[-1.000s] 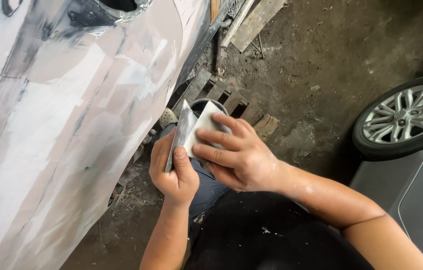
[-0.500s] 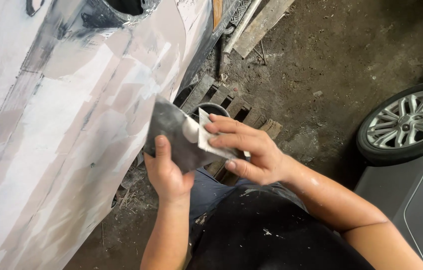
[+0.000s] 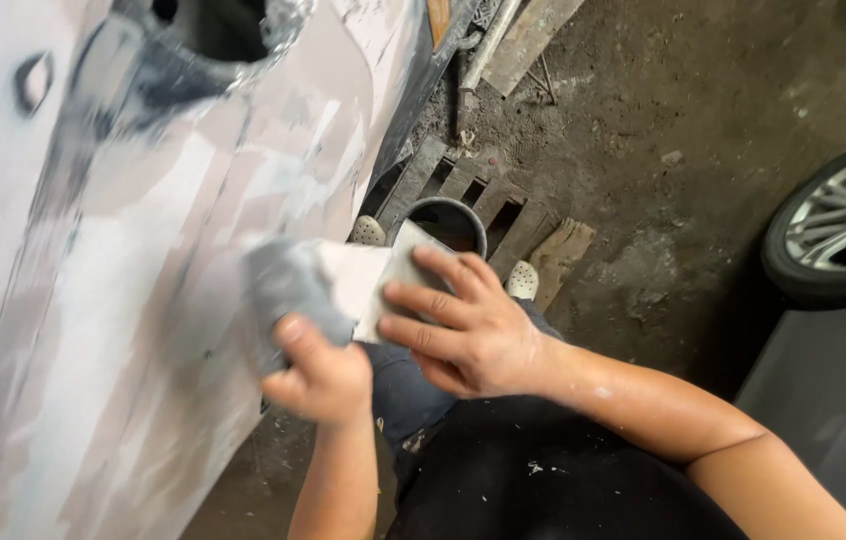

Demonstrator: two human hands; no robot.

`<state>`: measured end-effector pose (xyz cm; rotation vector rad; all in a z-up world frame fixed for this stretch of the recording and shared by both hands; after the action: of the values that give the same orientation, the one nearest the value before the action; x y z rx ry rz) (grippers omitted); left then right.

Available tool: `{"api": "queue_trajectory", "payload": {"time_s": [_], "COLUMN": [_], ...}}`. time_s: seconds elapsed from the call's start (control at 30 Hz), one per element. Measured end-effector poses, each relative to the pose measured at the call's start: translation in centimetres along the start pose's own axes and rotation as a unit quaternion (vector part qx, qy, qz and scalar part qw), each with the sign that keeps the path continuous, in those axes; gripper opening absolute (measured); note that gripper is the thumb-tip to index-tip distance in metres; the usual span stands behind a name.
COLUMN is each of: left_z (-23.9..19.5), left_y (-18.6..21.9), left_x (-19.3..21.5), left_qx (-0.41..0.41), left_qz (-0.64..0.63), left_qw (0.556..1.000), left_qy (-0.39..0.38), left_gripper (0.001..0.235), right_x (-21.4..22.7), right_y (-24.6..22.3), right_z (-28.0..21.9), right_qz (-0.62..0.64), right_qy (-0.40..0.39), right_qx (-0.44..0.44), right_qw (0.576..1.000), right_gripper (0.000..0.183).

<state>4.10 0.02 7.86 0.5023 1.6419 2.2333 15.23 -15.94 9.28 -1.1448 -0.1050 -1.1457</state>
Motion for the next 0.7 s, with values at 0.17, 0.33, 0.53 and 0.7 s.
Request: {"api": "queue_trajectory", "payload": {"time_s": [0.17, 0.33, 0.53, 0.7], "left_z": [2.9, 3.0, 2.6, 2.7], "left_y": [0.4, -5.5, -8.7, -10.0], "left_x": [0.2, 1.1, -0.3, -0.4], "left_qx": [-0.072, 0.04, 0.151, 0.179], "left_qz": [-0.105, -0.07, -0.049, -0.042], "left_qw": [0.991, 0.995, 0.981, 0.975], "left_qy": [0.036, -0.054, -0.111, -0.122], "left_gripper": [0.038, 0.047, 0.049, 0.049], "right_x": [-6.0, -9.8, -11.3, -12.6], "right_y": [12.2, 25.4, 31.6, 32.2], "right_z": [-2.7, 0.1, 4.9, 6.6], "right_qz": [0.336, 0.437, 0.31, 0.183], "right_qy": [0.018, 0.173, 0.259, 0.305], "right_qx": [-0.222, -0.352, -0.378, -0.331], "right_qw": [0.915, 0.809, 0.833, 0.874], "right_gripper": [0.047, 0.049, 0.042, 0.041]}}
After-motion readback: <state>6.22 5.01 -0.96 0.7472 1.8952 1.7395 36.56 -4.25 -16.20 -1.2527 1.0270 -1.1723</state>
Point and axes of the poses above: each hand's wrist, its own z-axis towards the middle knuckle, its own x-axis out of the back of the hand, y = z × x, the point moved 5 cm from there along z, towards the middle knuckle
